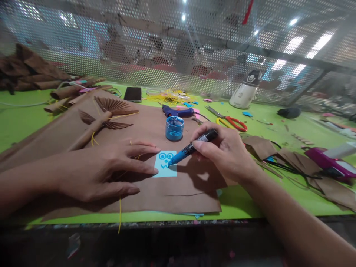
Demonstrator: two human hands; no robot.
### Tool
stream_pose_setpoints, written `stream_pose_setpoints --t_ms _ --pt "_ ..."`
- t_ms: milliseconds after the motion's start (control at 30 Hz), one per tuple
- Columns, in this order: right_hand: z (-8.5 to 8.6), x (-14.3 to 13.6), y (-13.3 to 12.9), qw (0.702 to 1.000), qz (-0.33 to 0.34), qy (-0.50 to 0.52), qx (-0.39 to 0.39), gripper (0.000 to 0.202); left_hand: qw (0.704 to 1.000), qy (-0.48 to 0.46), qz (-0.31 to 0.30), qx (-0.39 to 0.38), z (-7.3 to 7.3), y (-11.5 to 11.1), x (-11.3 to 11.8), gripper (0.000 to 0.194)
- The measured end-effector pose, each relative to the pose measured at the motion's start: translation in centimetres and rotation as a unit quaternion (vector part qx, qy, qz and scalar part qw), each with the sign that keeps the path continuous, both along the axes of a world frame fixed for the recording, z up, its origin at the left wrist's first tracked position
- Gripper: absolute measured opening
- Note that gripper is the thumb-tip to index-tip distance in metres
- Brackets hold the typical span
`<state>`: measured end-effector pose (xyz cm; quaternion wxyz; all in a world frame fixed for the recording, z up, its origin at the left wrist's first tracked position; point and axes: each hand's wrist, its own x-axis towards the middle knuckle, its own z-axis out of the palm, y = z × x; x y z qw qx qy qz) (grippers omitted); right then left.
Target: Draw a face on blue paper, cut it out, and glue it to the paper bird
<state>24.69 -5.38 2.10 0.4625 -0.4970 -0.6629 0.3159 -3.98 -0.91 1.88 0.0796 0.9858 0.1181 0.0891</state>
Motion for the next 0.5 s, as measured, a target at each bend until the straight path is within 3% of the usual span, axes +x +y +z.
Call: stream_pose_setpoints --t_ms 200,500 --pt "0.38 -0.24 -0.17 0.998 -0.001 -0.069 0.017 0.003 1.0 0.004 -0.006 -0.001 0.1 -0.04 0.16 0.032" --pt "0.28 0.13 0.06 0.996 -0.011 -0.081 0.021 0.003 1.0 0.008 0.001 -0.005 0.01 0.09 0.16 0.034"
